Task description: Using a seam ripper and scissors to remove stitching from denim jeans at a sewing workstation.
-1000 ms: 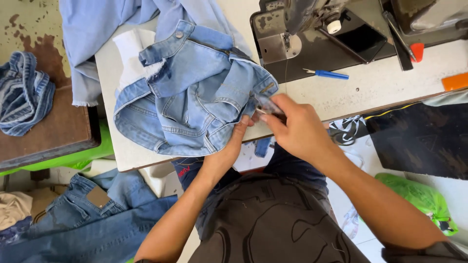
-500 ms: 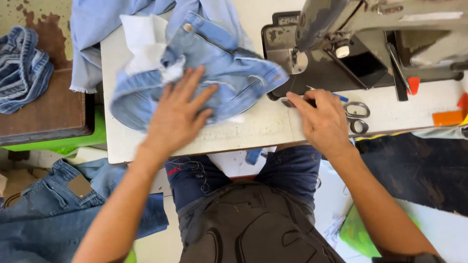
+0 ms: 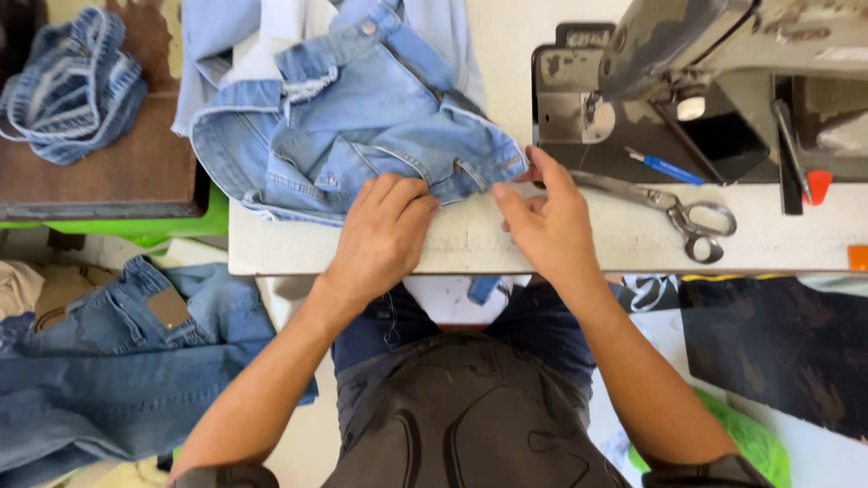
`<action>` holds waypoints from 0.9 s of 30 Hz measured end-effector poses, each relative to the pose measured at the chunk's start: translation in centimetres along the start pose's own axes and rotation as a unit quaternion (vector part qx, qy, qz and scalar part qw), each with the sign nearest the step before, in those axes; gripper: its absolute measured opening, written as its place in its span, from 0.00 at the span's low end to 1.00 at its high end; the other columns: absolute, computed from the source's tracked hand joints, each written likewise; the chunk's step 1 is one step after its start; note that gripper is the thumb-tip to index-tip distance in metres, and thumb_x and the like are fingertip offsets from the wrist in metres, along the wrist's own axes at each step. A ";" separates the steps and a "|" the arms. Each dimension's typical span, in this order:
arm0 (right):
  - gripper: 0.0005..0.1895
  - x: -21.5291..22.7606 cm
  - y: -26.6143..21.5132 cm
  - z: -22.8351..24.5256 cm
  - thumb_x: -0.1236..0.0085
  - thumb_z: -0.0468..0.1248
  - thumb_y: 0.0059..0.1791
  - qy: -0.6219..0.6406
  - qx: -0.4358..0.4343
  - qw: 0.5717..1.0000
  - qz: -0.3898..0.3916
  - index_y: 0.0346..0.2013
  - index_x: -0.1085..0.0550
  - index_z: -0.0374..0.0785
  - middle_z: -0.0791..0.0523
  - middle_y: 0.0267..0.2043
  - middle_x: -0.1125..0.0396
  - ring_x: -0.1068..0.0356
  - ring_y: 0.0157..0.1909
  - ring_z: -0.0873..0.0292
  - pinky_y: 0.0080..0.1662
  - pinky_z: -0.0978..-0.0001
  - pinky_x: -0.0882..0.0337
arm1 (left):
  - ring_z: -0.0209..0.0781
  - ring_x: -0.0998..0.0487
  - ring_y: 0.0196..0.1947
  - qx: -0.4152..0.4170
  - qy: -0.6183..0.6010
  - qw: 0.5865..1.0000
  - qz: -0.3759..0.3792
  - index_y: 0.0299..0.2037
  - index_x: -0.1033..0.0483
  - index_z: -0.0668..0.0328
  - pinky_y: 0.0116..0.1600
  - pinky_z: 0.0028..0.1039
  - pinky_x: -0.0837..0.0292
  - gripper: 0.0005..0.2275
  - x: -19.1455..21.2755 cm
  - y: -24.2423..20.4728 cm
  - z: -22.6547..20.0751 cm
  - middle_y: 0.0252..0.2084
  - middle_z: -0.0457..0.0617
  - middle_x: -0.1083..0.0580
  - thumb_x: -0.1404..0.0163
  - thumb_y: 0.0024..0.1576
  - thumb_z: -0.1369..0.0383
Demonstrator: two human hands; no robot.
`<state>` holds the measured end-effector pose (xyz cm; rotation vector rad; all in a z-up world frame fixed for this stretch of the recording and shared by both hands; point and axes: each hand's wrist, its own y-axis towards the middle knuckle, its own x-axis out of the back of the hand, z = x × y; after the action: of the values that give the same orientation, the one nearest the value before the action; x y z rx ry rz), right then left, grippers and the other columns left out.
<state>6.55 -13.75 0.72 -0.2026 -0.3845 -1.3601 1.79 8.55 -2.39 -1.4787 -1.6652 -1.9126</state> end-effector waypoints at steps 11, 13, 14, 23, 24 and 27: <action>0.11 -2.8 1.2 -2.5 0.36 0.32 0.50 0.462 -0.249 0.850 0.043 0.25 0.27 0.33 0.44 0.32 0.26 0.20 0.37 0.42 0.43 0.47 0.18 | 0.47 0.22 0.40 0.110 -0.160 0.979 -0.063 0.42 0.20 0.63 0.44 0.31 0.24 0.03 1.7 1.8 -3.0 0.41 0.48 0.25 0.44 0.59 0.75; 0.11 -2.4 1.0 -2.5 0.37 0.31 0.50 0.485 -0.236 0.840 0.056 0.25 0.26 0.30 0.42 0.32 0.26 0.20 0.38 0.41 0.45 0.44 0.19 | 0.49 0.22 0.39 0.106 -0.162 0.978 -0.080 0.40 0.20 0.65 0.43 0.32 0.24 0.02 1.7 2.6 -3.7 0.39 0.50 0.25 0.44 0.59 0.76; 0.12 -2.2 1.1 -2.4 0.38 0.31 0.51 0.509 -0.220 0.829 0.070 0.25 0.25 0.28 0.41 0.32 0.26 0.21 0.38 0.40 0.48 0.41 0.19 | 0.51 0.22 0.37 0.100 -0.162 0.977 -0.098 0.39 0.21 0.67 0.42 0.33 0.24 0.02 1.6 3.2 -3.9 0.38 0.52 0.26 0.44 0.59 0.77; 0.12 -2.6 0.4 -3.1 0.41 0.34 0.53 0.503 -0.174 0.845 0.052 0.29 0.21 0.26 0.40 0.33 0.26 0.21 0.41 0.41 0.53 0.37 0.22 | 0.47 0.25 0.32 0.060 -0.042 0.996 -0.047 0.34 0.21 0.64 0.37 0.32 0.27 0.02 0.2 3.6 -3.5 0.33 0.49 0.28 0.45 0.59 0.75; 0.12 -3.0 0.4 -3.4 0.41 0.34 0.53 0.505 -0.175 0.844 0.051 0.29 0.21 0.26 0.40 0.33 0.26 0.21 0.41 0.41 0.53 0.37 0.22 | 0.47 0.25 0.32 0.060 -0.042 0.996 -0.044 0.34 0.21 0.64 0.37 0.32 0.27 0.02 -0.1 3.7 -3.5 0.33 0.49 0.28 0.45 0.59 0.75; 0.15 -4.1 0.2 -4.3 0.40 0.34 0.53 0.433 -0.179 0.884 0.005 0.23 0.23 0.27 0.45 0.27 0.28 0.21 0.35 0.48 0.47 0.46 0.18 | 0.43 0.30 0.29 0.021 0.057 0.997 -0.056 0.26 0.29 0.57 0.33 0.30 0.32 0.06 -1.7 3.8 -3.3 0.27 0.44 0.36 0.49 0.56 0.74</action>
<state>6.77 -11.50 -4.81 0.1131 0.6237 -1.3635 3.52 3.76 -0.85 -1.2614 -1.7589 -1.9646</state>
